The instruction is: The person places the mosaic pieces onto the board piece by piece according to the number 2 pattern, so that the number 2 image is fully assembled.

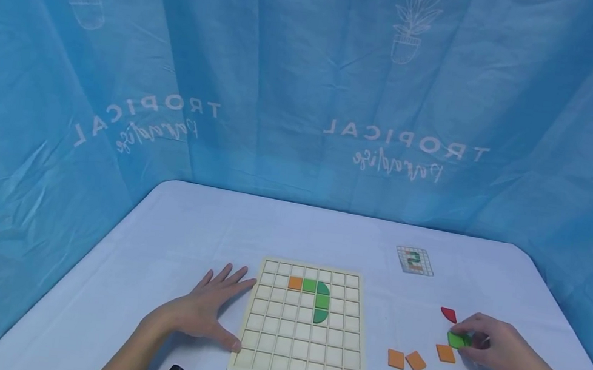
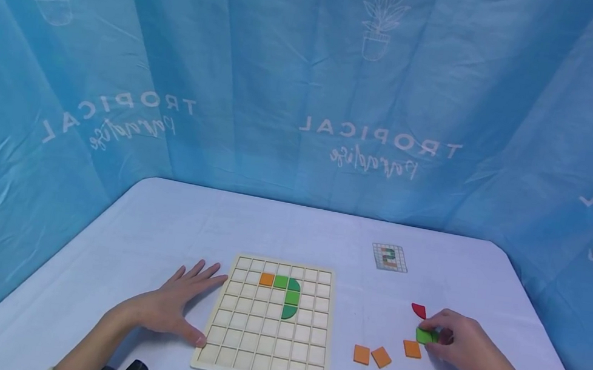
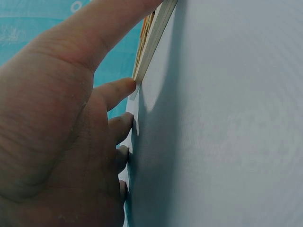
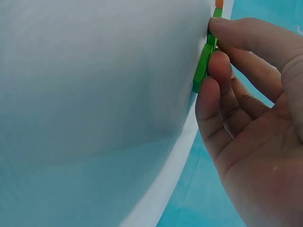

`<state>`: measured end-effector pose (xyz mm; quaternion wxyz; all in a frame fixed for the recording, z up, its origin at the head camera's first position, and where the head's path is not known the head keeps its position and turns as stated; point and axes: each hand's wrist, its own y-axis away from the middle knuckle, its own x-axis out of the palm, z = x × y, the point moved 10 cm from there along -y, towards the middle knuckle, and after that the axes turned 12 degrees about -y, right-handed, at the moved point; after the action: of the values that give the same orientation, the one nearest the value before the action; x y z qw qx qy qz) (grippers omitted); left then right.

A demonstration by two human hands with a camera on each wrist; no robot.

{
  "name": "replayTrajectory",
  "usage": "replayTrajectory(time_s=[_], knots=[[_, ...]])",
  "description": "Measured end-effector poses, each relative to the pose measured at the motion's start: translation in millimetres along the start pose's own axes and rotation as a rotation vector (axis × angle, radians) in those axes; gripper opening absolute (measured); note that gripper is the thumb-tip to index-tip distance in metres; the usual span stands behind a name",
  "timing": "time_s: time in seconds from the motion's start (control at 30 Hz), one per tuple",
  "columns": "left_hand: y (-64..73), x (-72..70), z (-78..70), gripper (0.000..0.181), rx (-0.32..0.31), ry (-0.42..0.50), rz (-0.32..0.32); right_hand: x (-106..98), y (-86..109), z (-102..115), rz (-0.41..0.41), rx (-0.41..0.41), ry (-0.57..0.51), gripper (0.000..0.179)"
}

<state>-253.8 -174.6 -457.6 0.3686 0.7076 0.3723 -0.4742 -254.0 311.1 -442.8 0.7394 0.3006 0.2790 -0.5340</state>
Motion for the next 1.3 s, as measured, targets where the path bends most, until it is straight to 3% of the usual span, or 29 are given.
replayTrajectory(time_s=[0.33, 0.63, 1.3], knots=[[0.2, -0.6, -1.8, 0.121, 0.016, -0.001, -0.009, -3, -0.7, 4, -0.032, -0.005, 0.002, 0.035], [0.8, -2.6, -3.9, 0.121, 0.011, 0.002, -0.006, 2, -7.3, 21, -0.050, -0.010, -0.025, 0.032], [2.8, -4.2, -5.0, 0.121, 0.022, 0.005, -0.006, 29, -33.2, 63, -0.051, -0.049, -0.061, 0.026]])
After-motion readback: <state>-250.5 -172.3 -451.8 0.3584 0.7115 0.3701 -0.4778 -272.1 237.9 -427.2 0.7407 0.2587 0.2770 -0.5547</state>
